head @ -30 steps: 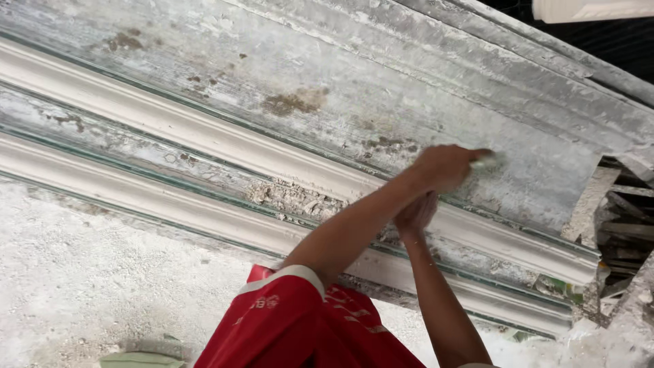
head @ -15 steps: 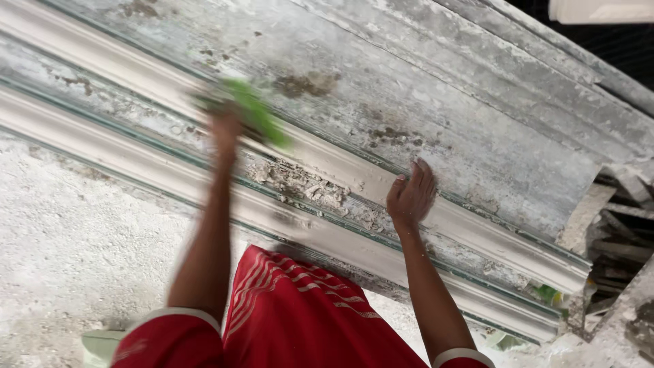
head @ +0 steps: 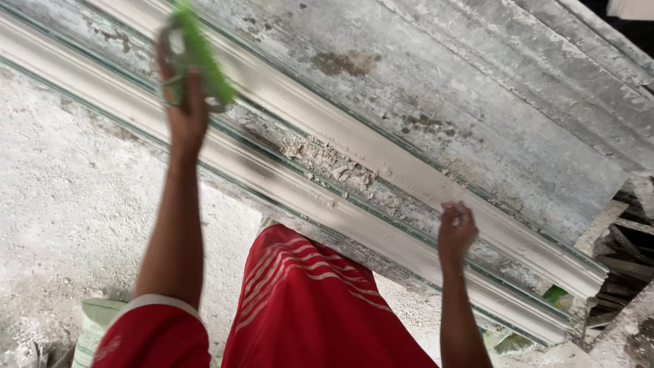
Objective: The person brushes dust and debris off white plaster cornice moldings laid on a work table, using a green hand brush along the molded profiles. They then wipe the molding surfaces with an orange sponge and finish by dipping the sponge into a bowl of plaster slurry on the workbench.
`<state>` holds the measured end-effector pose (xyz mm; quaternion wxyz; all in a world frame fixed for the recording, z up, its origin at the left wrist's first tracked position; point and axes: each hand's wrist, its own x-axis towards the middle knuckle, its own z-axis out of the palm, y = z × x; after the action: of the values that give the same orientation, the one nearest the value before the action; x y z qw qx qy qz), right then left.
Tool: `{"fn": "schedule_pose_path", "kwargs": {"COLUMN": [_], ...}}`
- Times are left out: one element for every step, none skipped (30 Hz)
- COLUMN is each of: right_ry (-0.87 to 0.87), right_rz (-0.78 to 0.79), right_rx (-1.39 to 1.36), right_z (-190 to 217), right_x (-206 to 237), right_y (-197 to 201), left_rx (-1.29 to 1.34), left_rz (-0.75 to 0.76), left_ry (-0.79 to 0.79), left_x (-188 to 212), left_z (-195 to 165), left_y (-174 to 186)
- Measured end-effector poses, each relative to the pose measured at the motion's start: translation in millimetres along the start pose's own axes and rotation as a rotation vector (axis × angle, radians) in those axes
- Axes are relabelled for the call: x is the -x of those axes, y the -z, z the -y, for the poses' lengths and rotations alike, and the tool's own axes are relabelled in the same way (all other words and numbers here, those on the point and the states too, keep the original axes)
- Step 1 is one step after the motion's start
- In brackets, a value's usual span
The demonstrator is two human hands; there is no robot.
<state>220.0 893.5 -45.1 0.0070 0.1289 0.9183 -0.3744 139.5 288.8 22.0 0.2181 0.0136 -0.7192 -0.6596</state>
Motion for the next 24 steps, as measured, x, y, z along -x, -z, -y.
{"fn": "schedule_pose_path", "kwargs": {"right_ry": [0.077, 0.153, 0.234, 0.312, 0.388, 0.387, 0.397, 0.409, 0.391, 0.373, 0.356, 0.333, 0.303, 0.272, 0.23, 0.188, 0.145, 0.096, 0.052, 0.01, 0.016, 0.02, 0.03, 0.138], "right_rz": [-0.012, -0.029, -0.02, -0.007, 0.008, 0.0, -0.016, -0.033, -0.024, -0.018, -0.022, -0.055, -0.08, -0.102, -0.1, -0.1, -0.097, -0.093, -0.09, -0.085, -0.031, 0.025, 0.081, 0.072], "right_rx": [0.035, 0.069, 0.083, 0.096, 0.11, 0.096, 0.079, 0.061, 0.138, 0.214, 0.286, 0.267, 0.254, 0.241, 0.243, 0.247, 0.25, 0.248, 0.243, 0.239, 0.242, 0.244, 0.241, 0.247], "right_z": [0.8, 3.3, 6.5, 11.7, 17.5, 22.8, 28.7, 33.5, 36.6, 38.1, 38.5, 37.6, 34.4, 30.8, 28.3, 26.1, 25.7, 27.4, 31.4, 38.1, 46.8, 57.8, 71.3, 86.2], "right_x": [13.2, 24.2, 32.4, 42.0, 51.9, 58.4, 58.8, 56.4, 53.2, 48.4, 42.0, 36.0, 34.9, 36.6, 41.5, 49.2, 60.0, 72.2, 83.2, 91.9, 99.4, 104.3, 103.5, 99.1], "right_y": [-8.2, -17.6, -26.2, -38.8, -50.5, -60.0, -70.6, -77.5, -81.0, -81.2, -78.6, -73.1, -62.1, -50.2, -40.4, -29.1, -21.8, -17.9, -16.0, -17.7, -22.1, -31.3, -43.6, -56.9], "left_rx": [-0.149, 0.182, 0.517, 0.69, 0.289, -0.08, 0.312, 0.198, 0.442, 0.303, 0.142, 0.212, 0.285, 0.353, 0.275, 0.243, 0.579, 0.491, 0.307, 0.199, 0.143, 0.093, 0.04, -0.025], "left_rz": [-0.074, 0.048, 0.169, 0.155, 0.173, 0.24, 0.239, 0.233, 0.317, 0.53, 0.741, 0.644, 0.541, 0.431, 0.405, 0.404, 0.279, 0.173, 0.051, -0.065, -0.126, -0.111, 0.0, 0.112], "left_ry": [0.136, 0.116, 0.094, 0.277, 0.357, 0.399, 0.15, -0.127, 0.197, 0.53, 0.85, 0.514, 0.191, -0.128, -0.072, -0.01, 0.024, 0.0, -0.028, -0.016, 0.037, 0.129, 0.214, 0.169], "left_x": [4.9, 21.1, 42.4, 72.3, 103.6, 137.0, 167.2, 190.9, 209.6, 215.7, 213.8, 201.0, 180.3, 153.5, 122.8, 93.8, 67.4, 48.0, 37.7, 36.3, 45.8, 59.8, 85.4, 106.4], "left_z": [-3.5, -6.4, -7.3, -6.3, -5.2, -2.0, -0.8, 2.3, 1.3, 1.6, -1.5, -4.6, -9.6, -15.8, -21.3, -27.8, -32.0, -36.2, -39.2, -40.9, -41.9, -39.9, -40.1, -37.3], "left_y": [11.5, 5.2, -12.5, -46.8, -85.4, -132.4, -176.2, -217.1, -248.6, -268.1, -273.7, -264.7, -241.5, -209.0, -165.4, -123.1, -78.6, -42.8, -15.7, -4.1, -5.7, -20.5, -50.9, -84.5]}}
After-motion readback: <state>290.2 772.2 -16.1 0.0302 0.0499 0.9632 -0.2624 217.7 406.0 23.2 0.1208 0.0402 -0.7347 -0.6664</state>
